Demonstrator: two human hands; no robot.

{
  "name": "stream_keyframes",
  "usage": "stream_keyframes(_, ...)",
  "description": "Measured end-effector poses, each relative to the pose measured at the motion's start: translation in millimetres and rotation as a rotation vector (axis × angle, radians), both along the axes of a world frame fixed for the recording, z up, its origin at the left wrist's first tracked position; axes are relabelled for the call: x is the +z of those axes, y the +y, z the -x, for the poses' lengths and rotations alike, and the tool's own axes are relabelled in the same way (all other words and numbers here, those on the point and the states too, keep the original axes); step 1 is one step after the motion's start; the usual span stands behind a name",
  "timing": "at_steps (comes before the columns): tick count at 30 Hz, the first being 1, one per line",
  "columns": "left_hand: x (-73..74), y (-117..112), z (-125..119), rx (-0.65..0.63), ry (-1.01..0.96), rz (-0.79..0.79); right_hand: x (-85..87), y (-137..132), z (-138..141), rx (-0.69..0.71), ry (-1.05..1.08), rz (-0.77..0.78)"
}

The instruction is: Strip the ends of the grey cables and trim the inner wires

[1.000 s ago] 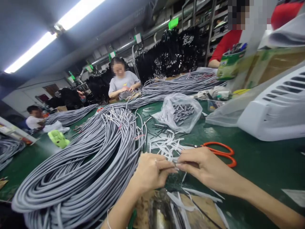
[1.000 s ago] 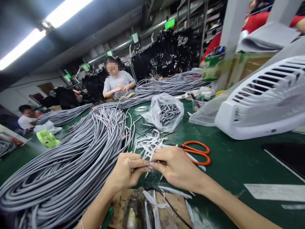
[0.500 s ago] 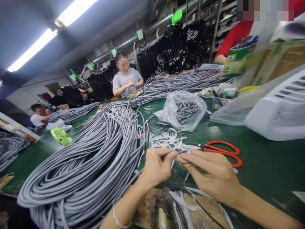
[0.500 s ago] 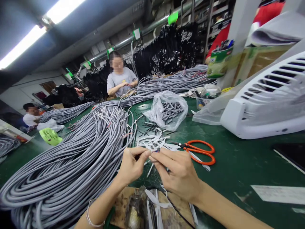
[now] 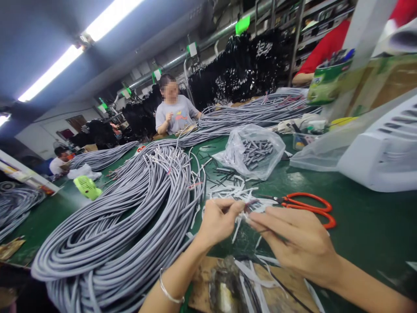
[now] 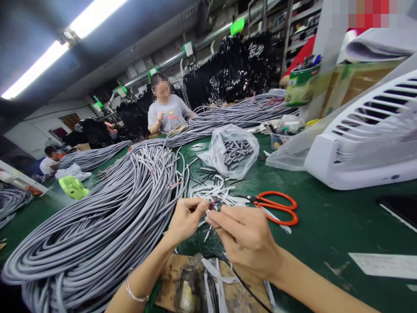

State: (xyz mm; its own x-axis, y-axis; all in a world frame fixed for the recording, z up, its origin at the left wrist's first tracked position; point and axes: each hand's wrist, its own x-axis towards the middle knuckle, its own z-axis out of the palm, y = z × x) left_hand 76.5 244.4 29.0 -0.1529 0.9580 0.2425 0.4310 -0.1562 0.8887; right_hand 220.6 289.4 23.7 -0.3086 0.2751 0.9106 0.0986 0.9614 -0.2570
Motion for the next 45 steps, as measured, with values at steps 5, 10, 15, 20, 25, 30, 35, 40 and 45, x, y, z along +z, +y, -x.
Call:
stream_keyframes(5, -1.9, -10, 0, -0.215, 0.332, -0.187, 4.3, 18, 0, 0.072, -0.025, 0.632)
stream_keyframes(10, -1.7, -10, -8, 0.164, 0.073, -0.271, 2.9, 21, 10, 0.161, -0.017, 0.922)
stream_keyframes(15, 14.9, 5, 15, 0.536, -0.634, -0.214, -9.7, -2, 14, 0.093, 0.046, 0.486)
stream_keyframes(20, 20.6, 5, 22, 0.336, -0.787, -0.075, -5.7, -1, 14, 0.083, 0.075, 0.549)
stream_keyframes(25, 6.6, -8, -4, 0.155, -0.627, 0.047, 3.9, 11, 10, 0.255, 0.073, 0.810)
stream_keyframes(30, 3.8, -9, -8, 0.019, -0.578, 0.157, 5.2, 13, 6, 0.458, 0.036, 0.726)
stream_keyframes(35, 1.5, -8, -4, -0.076, -0.587, 0.205, 6.5, 16, 6, 0.349, 0.060, 0.651)
stream_keyframes(40, -0.6, -13, 5, -0.065, -0.453, 0.116, 9.0, 19, 8, 0.403, 0.088, 0.938)
stream_keyframes(45, 0.2, -14, 10, -0.072, -0.464, 0.080, 11.6, 23, 7, 0.463, 0.104, 1.096)
